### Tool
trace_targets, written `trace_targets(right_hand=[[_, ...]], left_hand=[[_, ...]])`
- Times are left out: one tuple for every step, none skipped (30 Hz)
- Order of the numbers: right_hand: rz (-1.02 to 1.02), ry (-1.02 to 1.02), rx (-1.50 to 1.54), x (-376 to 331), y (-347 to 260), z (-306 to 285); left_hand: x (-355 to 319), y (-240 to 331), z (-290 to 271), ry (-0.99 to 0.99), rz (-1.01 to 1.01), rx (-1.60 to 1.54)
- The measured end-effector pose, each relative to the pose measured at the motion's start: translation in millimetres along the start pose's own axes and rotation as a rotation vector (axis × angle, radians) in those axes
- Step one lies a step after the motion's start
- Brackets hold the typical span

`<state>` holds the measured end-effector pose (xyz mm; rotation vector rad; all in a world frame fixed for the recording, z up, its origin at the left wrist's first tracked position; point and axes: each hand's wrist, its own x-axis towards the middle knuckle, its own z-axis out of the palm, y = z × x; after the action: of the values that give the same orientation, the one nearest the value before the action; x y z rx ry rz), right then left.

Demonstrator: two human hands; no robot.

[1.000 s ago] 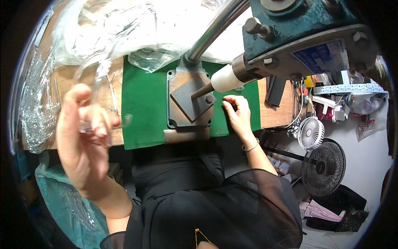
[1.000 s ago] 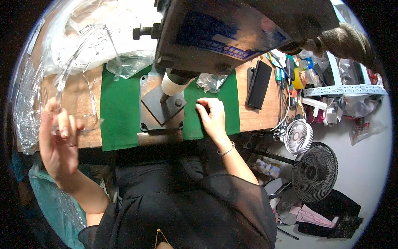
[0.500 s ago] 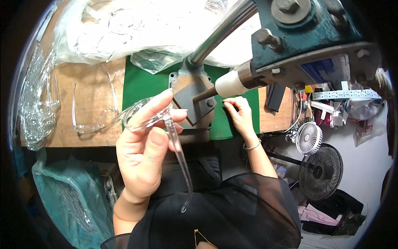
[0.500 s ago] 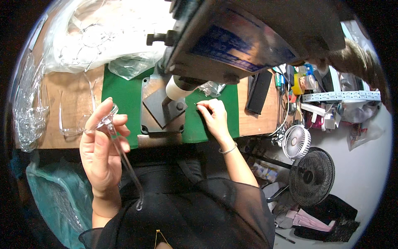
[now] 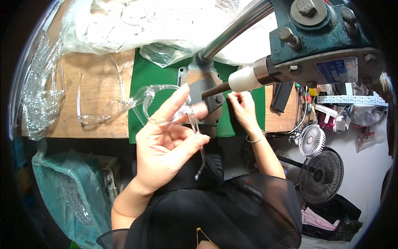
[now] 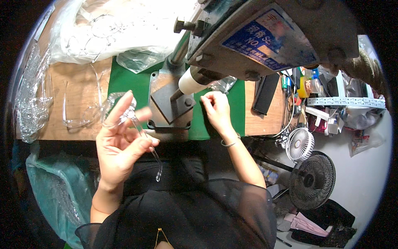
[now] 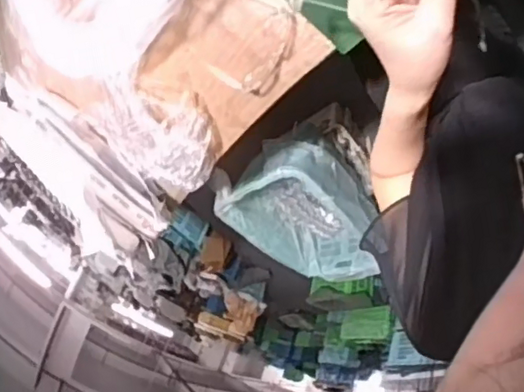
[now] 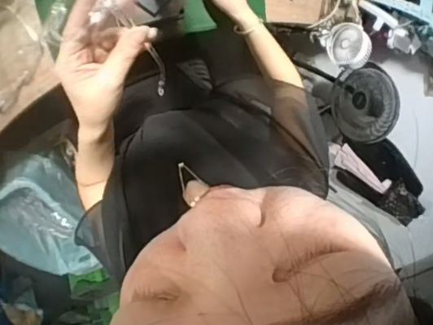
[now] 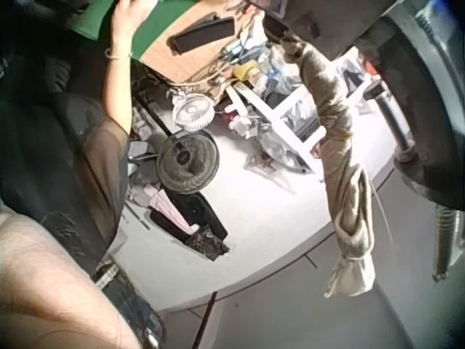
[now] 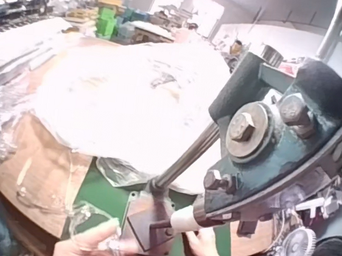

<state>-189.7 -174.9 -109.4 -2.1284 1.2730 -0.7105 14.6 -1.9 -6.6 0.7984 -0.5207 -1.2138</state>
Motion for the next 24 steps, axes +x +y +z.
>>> trace_targets(right_hand=[[0.147,-0.033,0.078,-2,-6,-9],[0.101,-0.044,0.146,-4,-29,-20],[0.05,-0.069,0.225,-6,-53,-29],[-0.125,-0.137,0.23,-10,-83,-41],[-0.305,-0.202,0.238,-13,-110,-48],[-0.489,-0.266,0.233,-11,-133,-54],[-0.677,-0.332,0.225,-10,-148,-55],[-0.644,-0.311,0.269,-13,-152,-51],[-0.641,-0.323,0.287,-11,-152,-52],[-0.637,-0.337,0.306,-10,-149,-51],[-0.634,-0.364,0.337,-9,-147,-49],[-0.622,-0.349,0.349,-11,-146,-45],[-0.646,-0.351,0.349,-9,-144,-44],[-0.668,-0.345,0.347,-7,-144,-43],[-0.689,-0.339,0.344,-5,-143,-42],[-0.692,-0.348,0.349,-4,-142,-41],[-0.694,-0.358,0.349,-4,-139,-42],[-0.695,-0.366,0.349,-3,-138,-43],[-0.69,-0.365,0.351,-3,-138,-44],[-0.683,-0.362,0.356,-3,-137,-43],[-0.677,-0.359,0.362,-3,-137,-43],[-0.636,-0.365,0.381,-4,-137,-43],[-0.596,-0.367,0.398,-5,-138,-44],[-0.556,-0.37,0.415,-6,-138,-44]], left_hand=[[-2,2,2,-0.009,-0.077,-0.031],[-2,3,3,-0.016,-0.124,-0.066],[-4,3,4,-0.034,-0.181,-0.083],[-5,2,6,-0.066,-0.245,-0.06],[-5,1,9,-0.099,-0.307,-0.033],[-5,-1,13,-0.14,-0.334,-0.051],[-7,-3,15,-0.174,-0.346,-0.085],[-8,-1,15,-0.192,-0.371,-0.138],[-8,1,15,-0.209,-0.395,-0.19],[-7,2,14,-0.225,-0.407,-0.182],[-8,3,13,-0.223,-0.417,-0.173],[-9,3,12,-0.22,-0.428,-0.165],[-9,2,11,-0.212,-0.427,-0.178],[-9,2,10,-0.211,-0.429,-0.188],[-8,1,9,-0.211,-0.431,-0.198],[-9,1,8,-0.209,-0.43,-0.203],[-9,-1,8,-0.211,-0.429,-0.212],[-8,-2,8,-0.214,-0.428,-0.22],[-7,-2,9,-0.215,-0.43,-0.217],[-7,-1,9,-0.214,-0.432,-0.211],[-6,-1,9,-0.212,-0.435,-0.204],[-7,-1,9,-0.204,-0.429,-0.178],[-7,0,11,-0.2,-0.423,-0.151],[-6,0,12,-0.196,-0.417,-0.125]])
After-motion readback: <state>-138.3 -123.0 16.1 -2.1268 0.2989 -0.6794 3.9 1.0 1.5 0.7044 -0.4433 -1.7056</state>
